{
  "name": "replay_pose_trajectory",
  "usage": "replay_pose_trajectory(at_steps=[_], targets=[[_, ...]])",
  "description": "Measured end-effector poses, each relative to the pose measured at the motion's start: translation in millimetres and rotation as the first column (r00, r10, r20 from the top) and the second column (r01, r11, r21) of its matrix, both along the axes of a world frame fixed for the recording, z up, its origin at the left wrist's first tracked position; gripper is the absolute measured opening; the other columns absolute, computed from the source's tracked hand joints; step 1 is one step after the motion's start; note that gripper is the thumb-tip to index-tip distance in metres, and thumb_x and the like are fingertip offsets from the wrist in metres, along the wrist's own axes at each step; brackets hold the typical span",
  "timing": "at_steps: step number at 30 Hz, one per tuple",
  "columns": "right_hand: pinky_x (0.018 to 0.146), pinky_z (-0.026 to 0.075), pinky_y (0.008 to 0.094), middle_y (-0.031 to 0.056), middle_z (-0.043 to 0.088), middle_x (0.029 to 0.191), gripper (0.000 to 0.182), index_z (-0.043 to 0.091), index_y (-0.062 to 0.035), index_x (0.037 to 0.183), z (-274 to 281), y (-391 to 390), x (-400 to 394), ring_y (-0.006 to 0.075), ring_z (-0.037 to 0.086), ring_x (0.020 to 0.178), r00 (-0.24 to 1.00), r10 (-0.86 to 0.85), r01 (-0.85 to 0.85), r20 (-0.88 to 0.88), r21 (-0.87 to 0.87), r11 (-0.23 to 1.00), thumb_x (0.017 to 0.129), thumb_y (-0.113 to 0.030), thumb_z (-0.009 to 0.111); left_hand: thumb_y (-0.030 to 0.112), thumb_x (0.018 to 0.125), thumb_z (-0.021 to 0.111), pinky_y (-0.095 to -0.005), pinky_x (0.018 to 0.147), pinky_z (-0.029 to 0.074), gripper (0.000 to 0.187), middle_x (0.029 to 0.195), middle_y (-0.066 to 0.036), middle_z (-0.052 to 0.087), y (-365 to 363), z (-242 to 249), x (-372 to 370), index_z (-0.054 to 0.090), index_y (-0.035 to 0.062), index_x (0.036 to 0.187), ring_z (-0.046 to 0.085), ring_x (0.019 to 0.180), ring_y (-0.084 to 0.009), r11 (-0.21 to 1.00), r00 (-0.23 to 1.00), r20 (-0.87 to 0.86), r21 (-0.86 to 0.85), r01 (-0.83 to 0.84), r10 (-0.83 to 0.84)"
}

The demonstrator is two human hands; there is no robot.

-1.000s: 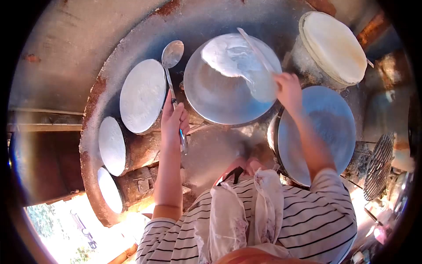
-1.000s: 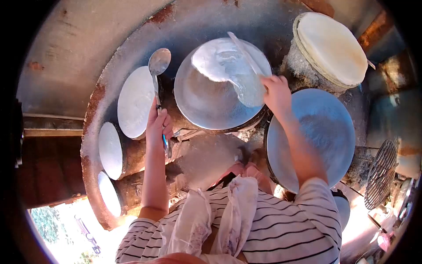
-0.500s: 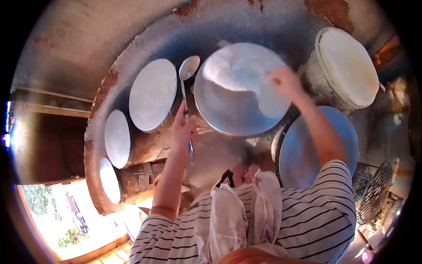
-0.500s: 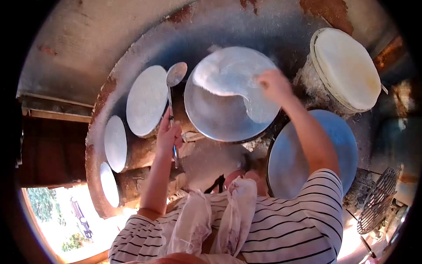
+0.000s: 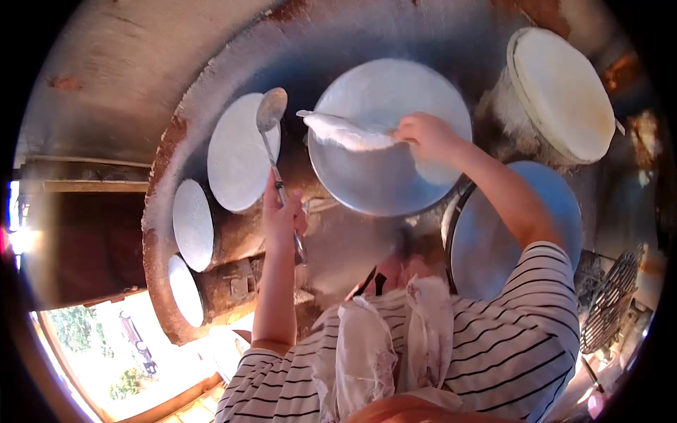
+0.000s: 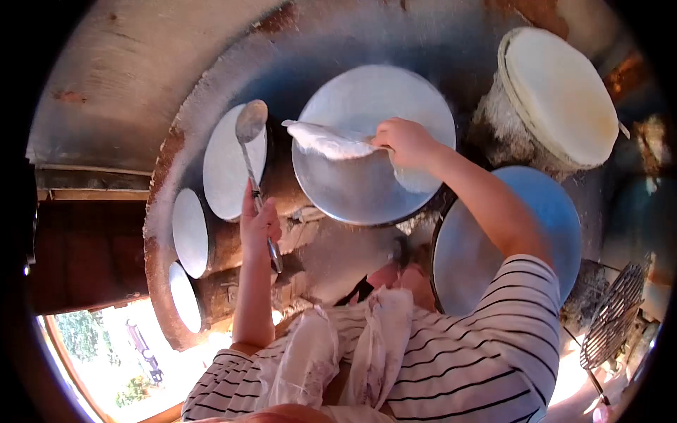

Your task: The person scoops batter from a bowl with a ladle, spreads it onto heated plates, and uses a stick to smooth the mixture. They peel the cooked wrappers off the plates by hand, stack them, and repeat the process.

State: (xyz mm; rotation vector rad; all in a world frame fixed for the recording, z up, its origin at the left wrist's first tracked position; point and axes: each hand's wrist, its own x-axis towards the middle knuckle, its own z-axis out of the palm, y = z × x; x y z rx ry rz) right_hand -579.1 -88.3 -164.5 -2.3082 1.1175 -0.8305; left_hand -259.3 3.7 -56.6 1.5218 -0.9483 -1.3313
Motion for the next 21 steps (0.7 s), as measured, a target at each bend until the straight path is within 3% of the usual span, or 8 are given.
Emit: replay_pose_trajectory(at_steps=[4,8,9,12,16,17,20,21], targets=[[0.074,0.046,0.0388,0.0087,0.062,0.083,0.022,0.068,-0.008,0.084,14,20,-39,0.0293,0.059,0.083,0.984,0.115,-0.123,0.138,0.053,0.991,0.067,0.003,0.06,0.003,0.09,0.051,-0.021,0.034,0.026,0.067,0.055,0.005,0.035,28,14,16,0.019,0.0164,0.147,0.03,0.039,-0.0044,0.999,0.985,0.173,0.046,0.006,-0.014],[0.073,0.046,0.038,0.0098,0.063,0.085,0.017,0.066,-0.0058,0.083,0,-31,-26,0.0287,0.059,0.083,0.996,-0.052,0.053,0.073,-0.013,0.998,0.068,0.001,0.061,0.003,0.091,0.05,-0.0211,0.035,0.026,0.066,0.054,0.005,0.034,13,2,0,0.019,0.0175,0.147,0.031,0.04,-0.0042,0.994,0.992,0.12,0.1,-0.04,0.028],[0.073,0.046,0.0379,0.0093,0.063,0.086,0.015,0.066,-0.0063,0.083,3,-28,-19,0.0279,0.06,0.084,0.994,0.081,-0.075,0.073,-0.084,0.994,0.069,0.0,0.062,0.003,0.091,0.05,-0.0212,0.034,0.026,0.066,0.054,0.006,0.034,13,0,-2,0.019,0.018,0.147,0.03,0.039,-0.004,0.992,0.995,0.085,0.111,-0.064,0.055],[0.073,0.047,0.038,0.0084,0.064,0.089,0.015,0.067,-0.0068,0.084,23,15,-39,0.0278,0.06,0.085,0.985,0.171,-0.174,0.033,0.131,0.976,0.07,-0.002,0.062,0.003,0.091,0.049,-0.0205,0.036,0.026,0.066,0.055,0.006,0.034,39,18,13,0.018,0.0184,0.148,0.031,0.041,-0.0037,0.986,0.993,0.113,0.164,-0.041,0.023],[0.073,0.047,0.0357,0.009,0.066,0.086,0.018,0.067,-0.0077,0.085,49,20,-55,0.0254,0.062,0.082,0.995,-0.009,0.053,-0.096,0.475,0.878,0.068,-0.003,0.064,0.004,0.092,0.048,-0.0193,0.036,0.026,0.065,0.057,0.006,0.034,43,21,21,0.019,0.0196,0.148,0.031,0.041,-0.0031,0.984,0.99,0.128,0.177,0.037,-0.06],[0.071,0.046,0.0349,0.0093,0.065,0.082,0.019,0.067,-0.0082,0.087,16,5,-54,0.0248,0.062,0.079,0.997,-0.005,-0.012,0.076,0.222,0.975,0.068,-0.005,0.067,0.005,0.092,0.047,-0.0188,0.036,0.025,0.064,0.059,0.005,0.034,34,14,17,0.019,0.0195,0.147,0.029,0.041,-0.003,0.981,0.996,0.069,0.19,0.034,-0.048],[0.069,0.047,0.0353,0.0094,0.065,0.083,0.023,0.068,-0.0079,0.089,35,27,-46,0.0256,0.061,0.079,0.99,0.118,-0.134,0.072,0.272,0.953,0.066,-0.003,0.066,0.006,0.092,0.048,-0.0183,0.034,0.025,0.065,0.058,0.004,0.033,38,16,6,0.017,0.0184,0.148,0.031,0.04,-0.0039,0.982,0.993,-0.12,0.183,0.043,-0.021],[0.067,0.047,0.0338,0.0089,0.065,0.083,0.027,0.068,-0.0076,0.09,24,37,-61,0.0247,0.061,0.078,0.985,0.164,-0.171,0.061,0.137,0.976,0.064,-0.001,0.064,0.007,0.092,0.048,-0.0183,0.033,0.025,0.065,0.058,0.004,0.033,39,18,12,0.016,0.0188,0.148,0.031,0.04,-0.004,0.982,0.966,-0.245,0.147,0.122,-0.084]])
